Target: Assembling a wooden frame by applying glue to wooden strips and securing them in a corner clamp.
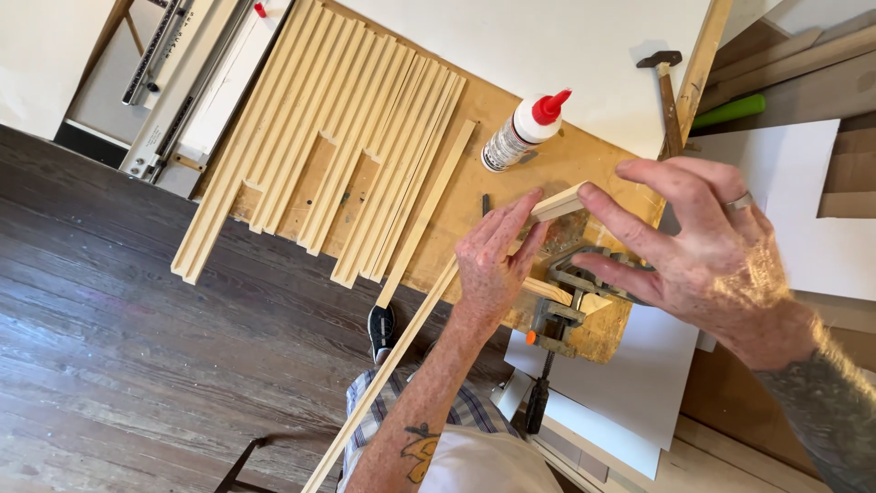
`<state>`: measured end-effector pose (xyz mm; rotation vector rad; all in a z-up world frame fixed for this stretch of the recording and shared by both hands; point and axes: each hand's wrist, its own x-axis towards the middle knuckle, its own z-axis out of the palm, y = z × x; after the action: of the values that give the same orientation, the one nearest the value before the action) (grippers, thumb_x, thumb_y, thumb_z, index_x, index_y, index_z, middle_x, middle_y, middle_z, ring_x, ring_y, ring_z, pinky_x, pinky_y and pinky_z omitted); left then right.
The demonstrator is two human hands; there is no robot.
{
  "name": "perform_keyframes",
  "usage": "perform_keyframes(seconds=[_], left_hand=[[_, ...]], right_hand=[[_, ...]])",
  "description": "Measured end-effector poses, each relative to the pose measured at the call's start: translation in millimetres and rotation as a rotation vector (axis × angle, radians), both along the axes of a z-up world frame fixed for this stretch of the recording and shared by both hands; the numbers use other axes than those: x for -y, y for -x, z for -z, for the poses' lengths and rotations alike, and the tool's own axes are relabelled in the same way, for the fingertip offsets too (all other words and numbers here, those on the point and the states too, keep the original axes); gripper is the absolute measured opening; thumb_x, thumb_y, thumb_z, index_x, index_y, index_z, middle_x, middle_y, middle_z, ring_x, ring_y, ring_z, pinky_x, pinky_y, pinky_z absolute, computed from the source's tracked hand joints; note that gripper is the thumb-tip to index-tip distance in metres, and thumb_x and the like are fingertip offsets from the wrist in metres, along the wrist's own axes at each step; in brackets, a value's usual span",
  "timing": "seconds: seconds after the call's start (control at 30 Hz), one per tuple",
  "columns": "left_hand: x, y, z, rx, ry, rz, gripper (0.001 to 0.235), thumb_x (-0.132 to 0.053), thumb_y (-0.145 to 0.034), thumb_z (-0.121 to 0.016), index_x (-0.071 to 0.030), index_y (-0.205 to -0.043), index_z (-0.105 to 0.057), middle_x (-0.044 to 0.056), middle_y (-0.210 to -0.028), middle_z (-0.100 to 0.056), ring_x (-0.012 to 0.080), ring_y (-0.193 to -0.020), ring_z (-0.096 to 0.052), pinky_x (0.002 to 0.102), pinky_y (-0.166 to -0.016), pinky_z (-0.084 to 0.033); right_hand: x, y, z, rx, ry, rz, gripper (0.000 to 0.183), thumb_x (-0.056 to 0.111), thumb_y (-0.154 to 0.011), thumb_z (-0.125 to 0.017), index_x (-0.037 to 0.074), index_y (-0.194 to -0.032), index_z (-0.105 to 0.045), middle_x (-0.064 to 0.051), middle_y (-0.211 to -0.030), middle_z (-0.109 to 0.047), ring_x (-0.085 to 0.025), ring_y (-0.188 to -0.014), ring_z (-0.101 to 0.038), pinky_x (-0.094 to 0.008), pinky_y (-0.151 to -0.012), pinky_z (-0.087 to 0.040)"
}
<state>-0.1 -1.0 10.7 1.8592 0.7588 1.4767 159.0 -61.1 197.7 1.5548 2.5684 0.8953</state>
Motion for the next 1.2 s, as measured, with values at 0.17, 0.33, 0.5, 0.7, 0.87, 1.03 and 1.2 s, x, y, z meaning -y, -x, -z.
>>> perform_keyframes(seconds=[0.17,0.33,0.5,0.7,0.87,1.03,1.2], left_hand=[[0.0,0.6,1.7,0.004,-0.007,0.012,0.042,-0.011,-0.101,-0.075,-0.004,-0.139,-0.058,0.016,-0.124,-0.074,0.0273,-0.106,-0.079,0.036,-0.085,-0.07],[2.3,-2.7,8.9,-0.01,0.007,0.004,0.043,-0.012,-0.102,-0.076,-0.007,-0.141,-0.057,0.016,-0.123,-0.075,0.0252,-0.104,-0.08,0.035,-0.082,-0.07],[-1.2,1.0,-5.1,0.003,0.003,-0.003,0.043,-0.01,-0.101,-0.076,-0.007,-0.139,-0.058,0.015,-0.124,-0.075,0.0255,-0.106,-0.079,0.035,-0.085,-0.069],[1.9,5.3,-4.0,-0.011,0.03,0.001,0.043,-0.012,-0.102,-0.075,-0.008,-0.141,-0.057,0.013,-0.124,-0.074,0.0246,-0.106,-0.078,0.035,-0.086,-0.069],[2.2,3.7,1.1,0.01,0.031,0.002,0.044,-0.012,-0.102,-0.075,-0.009,-0.142,-0.057,0.012,-0.123,-0.075,0.0225,-0.105,-0.078,0.033,-0.085,-0.069],[2.1,0.2,9.4,-0.003,0.025,0.001,0.044,-0.013,-0.103,-0.074,-0.01,-0.143,-0.056,0.014,-0.122,-0.075,0.0234,-0.104,-0.079,0.034,-0.083,-0.07],[1.3,3.4,-1.1,0.006,0.036,0.005,0.043,-0.011,-0.101,-0.075,-0.008,-0.14,-0.058,0.015,-0.124,-0.074,0.0255,-0.106,-0.078,0.035,-0.086,-0.069]], right_hand=[[7.4,-10.9,-0.7,-0.1,0.004,-0.073,0.066,0.063,-0.095,-0.066,0.006,-0.126,-0.079,-0.02,-0.127,-0.067,-0.029,-0.113,-0.057,-0.044,-0.101,-0.055],[3.2,1.0,-3.1,-0.091,0.01,-0.037,0.078,0.07,-0.093,-0.062,0.005,-0.133,-0.075,-0.022,-0.129,-0.065,-0.031,-0.115,-0.056,-0.048,-0.105,-0.053],[1.4,19.6,-4.0,0.009,0.028,-0.013,0.086,0.083,-0.092,-0.05,0.013,-0.137,-0.074,-0.018,-0.139,-0.061,-0.029,-0.12,-0.054,-0.044,-0.104,-0.05],[-0.3,11.3,1.3,-0.138,0.014,-0.041,0.083,0.075,-0.095,-0.051,0.006,-0.135,-0.075,-0.025,-0.138,-0.059,-0.033,-0.118,-0.052,-0.051,-0.106,-0.042],[-1.4,2.8,-4.6,-0.174,-0.007,0.007,0.087,0.076,-0.092,-0.058,0.003,-0.135,-0.078,-0.031,-0.138,-0.061,-0.037,-0.119,-0.053,-0.055,-0.108,-0.044],[-3.1,7.2,-3.5,-0.019,0.003,0.033,0.096,0.086,-0.091,-0.038,0.014,-0.143,-0.073,-0.023,-0.143,-0.06,-0.032,-0.121,-0.051,-0.051,-0.103,-0.048],[0.6,13.3,-15.6,-0.055,0.018,0.014,0.091,0.082,-0.092,-0.047,0.008,-0.135,-0.078,-0.025,-0.143,-0.06,-0.033,-0.122,-0.052,-0.05,-0.107,-0.048]])
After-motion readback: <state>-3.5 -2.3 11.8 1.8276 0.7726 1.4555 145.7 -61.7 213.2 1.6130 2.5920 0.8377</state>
